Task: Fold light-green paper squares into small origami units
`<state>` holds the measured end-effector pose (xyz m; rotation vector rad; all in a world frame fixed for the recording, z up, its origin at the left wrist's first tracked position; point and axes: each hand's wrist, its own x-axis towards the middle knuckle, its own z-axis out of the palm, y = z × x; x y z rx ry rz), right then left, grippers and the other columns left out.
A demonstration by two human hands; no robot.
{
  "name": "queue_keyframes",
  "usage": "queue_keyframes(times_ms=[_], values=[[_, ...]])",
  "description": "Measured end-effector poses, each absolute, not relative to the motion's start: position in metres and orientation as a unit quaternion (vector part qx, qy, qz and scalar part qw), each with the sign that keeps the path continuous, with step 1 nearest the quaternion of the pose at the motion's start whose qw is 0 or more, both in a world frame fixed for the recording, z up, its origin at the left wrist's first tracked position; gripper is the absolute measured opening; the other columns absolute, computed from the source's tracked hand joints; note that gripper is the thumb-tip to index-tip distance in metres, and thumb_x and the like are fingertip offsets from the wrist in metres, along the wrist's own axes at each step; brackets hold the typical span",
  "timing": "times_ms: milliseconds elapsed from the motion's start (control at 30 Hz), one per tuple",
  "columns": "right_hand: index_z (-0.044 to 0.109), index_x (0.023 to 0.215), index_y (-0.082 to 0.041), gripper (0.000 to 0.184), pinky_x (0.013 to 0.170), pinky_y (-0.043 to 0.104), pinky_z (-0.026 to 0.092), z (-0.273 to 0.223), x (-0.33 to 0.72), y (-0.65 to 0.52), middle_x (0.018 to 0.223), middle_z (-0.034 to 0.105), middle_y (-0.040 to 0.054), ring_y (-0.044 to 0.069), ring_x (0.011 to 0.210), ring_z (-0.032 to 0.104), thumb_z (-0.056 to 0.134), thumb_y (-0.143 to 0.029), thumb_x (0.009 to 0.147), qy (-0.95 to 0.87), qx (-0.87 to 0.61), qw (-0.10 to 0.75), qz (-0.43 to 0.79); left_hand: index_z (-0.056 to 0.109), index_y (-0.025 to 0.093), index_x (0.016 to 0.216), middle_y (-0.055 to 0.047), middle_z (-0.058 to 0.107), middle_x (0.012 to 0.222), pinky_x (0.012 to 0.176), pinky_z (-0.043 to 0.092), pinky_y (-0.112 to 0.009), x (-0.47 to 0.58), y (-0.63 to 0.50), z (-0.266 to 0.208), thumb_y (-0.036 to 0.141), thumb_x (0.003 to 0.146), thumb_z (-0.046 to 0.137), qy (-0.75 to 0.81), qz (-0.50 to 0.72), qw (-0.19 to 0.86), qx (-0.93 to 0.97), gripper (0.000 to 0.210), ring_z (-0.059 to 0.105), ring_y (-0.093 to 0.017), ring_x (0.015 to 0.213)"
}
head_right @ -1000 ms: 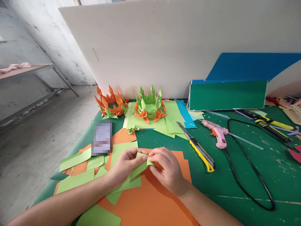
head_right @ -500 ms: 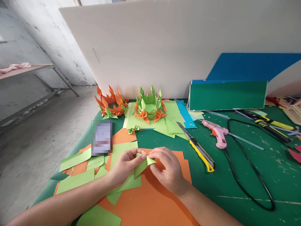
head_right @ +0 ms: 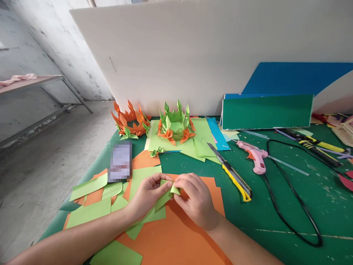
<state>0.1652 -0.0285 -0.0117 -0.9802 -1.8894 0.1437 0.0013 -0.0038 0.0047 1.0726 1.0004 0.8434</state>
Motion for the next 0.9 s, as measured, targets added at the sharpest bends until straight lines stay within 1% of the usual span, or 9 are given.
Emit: queue_keyframes(times_ms=[133,200,400,500,600,700,800,900], values=[[0.056,0.093,-0.023,0.017,0.070,0.033,0.052,-0.0127,0.1654,-0.0290,0.087,0.066,0.0054,0.020,0.082,0.063,0.055,-0.008,0.086,-0.785,-0.403,0.467,0.056,0.059,0.017,0.081,0.002,0.055,0.076,0.066,0.041,-0.022,0.0022,-0.0038,0.0019,0.036,0.070,0.077,0.441,0.410,0.649,0.465,0.028,0.050,-0.010,0.071],[0.056,0.092,-0.023,0.017,0.070,0.033,0.052,-0.0139,0.1657,-0.0286,0.088,0.066,0.0059,0.020,0.083,0.063,0.056,-0.007,0.085,-0.785,-0.407,0.463,0.055,0.058,0.018,0.079,0.002,0.054,0.074,0.066,0.041,-0.022,0.0023,-0.0042,-0.0007,0.036,0.071,0.076,0.439,0.412,0.645,0.469,0.027,0.050,-0.011,0.071],[0.055,0.090,-0.023,0.018,0.071,0.032,0.054,-0.0163,0.1666,-0.0252,0.085,0.066,0.0049,0.020,0.084,0.064,0.055,-0.006,0.084,-0.780,-0.415,0.466,0.041,0.064,0.017,0.082,-0.003,0.063,0.082,0.067,0.045,-0.024,0.0018,-0.0062,-0.0045,0.040,0.074,0.073,0.442,0.371,0.643,0.503,0.026,0.056,-0.013,0.073],[0.055,0.089,-0.024,0.019,0.070,0.031,0.055,-0.0152,0.1660,-0.0249,0.083,0.065,0.0042,0.019,0.083,0.065,0.053,-0.005,0.085,-0.775,-0.418,0.472,0.050,0.066,0.016,0.083,-0.003,0.065,0.082,0.065,0.045,-0.024,0.0013,-0.0060,-0.0039,0.042,0.072,0.075,0.450,0.361,0.656,0.487,0.030,0.056,-0.012,0.070],[0.055,0.089,-0.024,0.019,0.071,0.031,0.055,-0.0140,0.1654,-0.0255,0.081,0.065,0.0036,0.019,0.082,0.065,0.052,-0.006,0.085,-0.768,-0.421,0.479,0.055,0.067,0.015,0.083,-0.003,0.066,0.080,0.068,0.047,-0.025,0.0010,-0.0052,-0.0024,0.042,0.069,0.077,0.450,0.355,0.680,0.457,0.031,0.058,-0.013,0.071],[0.055,0.088,-0.024,0.019,0.070,0.032,0.054,-0.0140,0.1660,-0.0258,0.080,0.064,0.0034,0.019,0.081,0.064,0.054,-0.006,0.084,-0.770,-0.421,0.477,0.056,0.070,0.014,0.084,-0.005,0.070,0.085,0.075,0.049,-0.029,0.0013,-0.0049,-0.0005,0.041,0.068,0.079,0.448,0.353,0.694,0.439,0.032,0.061,-0.016,0.078],[0.055,0.088,-0.024,0.018,0.069,0.033,0.052,-0.0151,0.1677,-0.0252,0.083,0.065,0.0038,0.019,0.081,0.063,0.054,-0.006,0.084,-0.775,-0.423,0.467,0.048,0.072,0.014,0.088,-0.009,0.071,0.097,0.081,0.050,-0.032,0.0017,-0.0054,0.0007,0.040,0.069,0.078,0.435,0.359,0.694,0.448,0.032,0.064,-0.020,0.089],[0.056,0.088,-0.022,0.018,0.069,0.033,0.052,-0.0164,0.1691,-0.0243,0.086,0.064,0.0052,0.020,0.082,0.062,0.055,-0.005,0.084,-0.782,-0.426,0.453,0.042,0.072,0.016,0.093,-0.010,0.070,0.108,0.087,0.050,-0.033,0.0014,-0.0058,0.0002,0.035,0.070,0.077,0.429,0.361,0.677,0.477,0.030,0.063,-0.023,0.098]])
